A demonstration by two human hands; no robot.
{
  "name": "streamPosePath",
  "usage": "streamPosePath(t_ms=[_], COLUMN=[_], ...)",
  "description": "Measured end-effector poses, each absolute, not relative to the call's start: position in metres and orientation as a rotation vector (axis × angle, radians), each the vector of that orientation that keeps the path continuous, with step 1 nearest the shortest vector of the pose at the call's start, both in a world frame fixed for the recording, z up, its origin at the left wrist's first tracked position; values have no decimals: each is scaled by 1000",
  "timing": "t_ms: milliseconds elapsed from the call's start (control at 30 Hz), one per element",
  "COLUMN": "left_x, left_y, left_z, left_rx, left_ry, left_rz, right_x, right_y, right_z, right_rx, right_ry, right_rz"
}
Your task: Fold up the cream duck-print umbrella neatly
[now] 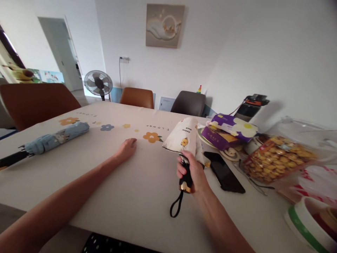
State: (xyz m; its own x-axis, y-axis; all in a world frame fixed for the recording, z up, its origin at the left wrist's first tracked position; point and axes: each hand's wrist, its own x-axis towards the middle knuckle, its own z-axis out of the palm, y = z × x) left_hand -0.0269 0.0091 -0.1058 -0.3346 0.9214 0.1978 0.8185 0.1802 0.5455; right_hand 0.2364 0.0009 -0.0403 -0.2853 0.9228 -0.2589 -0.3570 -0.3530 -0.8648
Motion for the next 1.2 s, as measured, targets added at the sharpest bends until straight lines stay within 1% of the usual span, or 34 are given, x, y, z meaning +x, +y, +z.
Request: streamPosePath(t_ms=[500,833,1200], left_x=[-31,-27,-28], left_y=[12,10,12], left_z=[-115,-111,-115], left_rx=[1792,1836,1865], left_ry=[2249,2218,2229], left_rz=[870,842,836], right_x=[239,240,239], right_y=[5,8,9], right_z=[-39,-39,-39], right_rx=[-988,-1053,-1017], right_ry=[-858,-900,-909], right_rz=[1760,1739,1719])
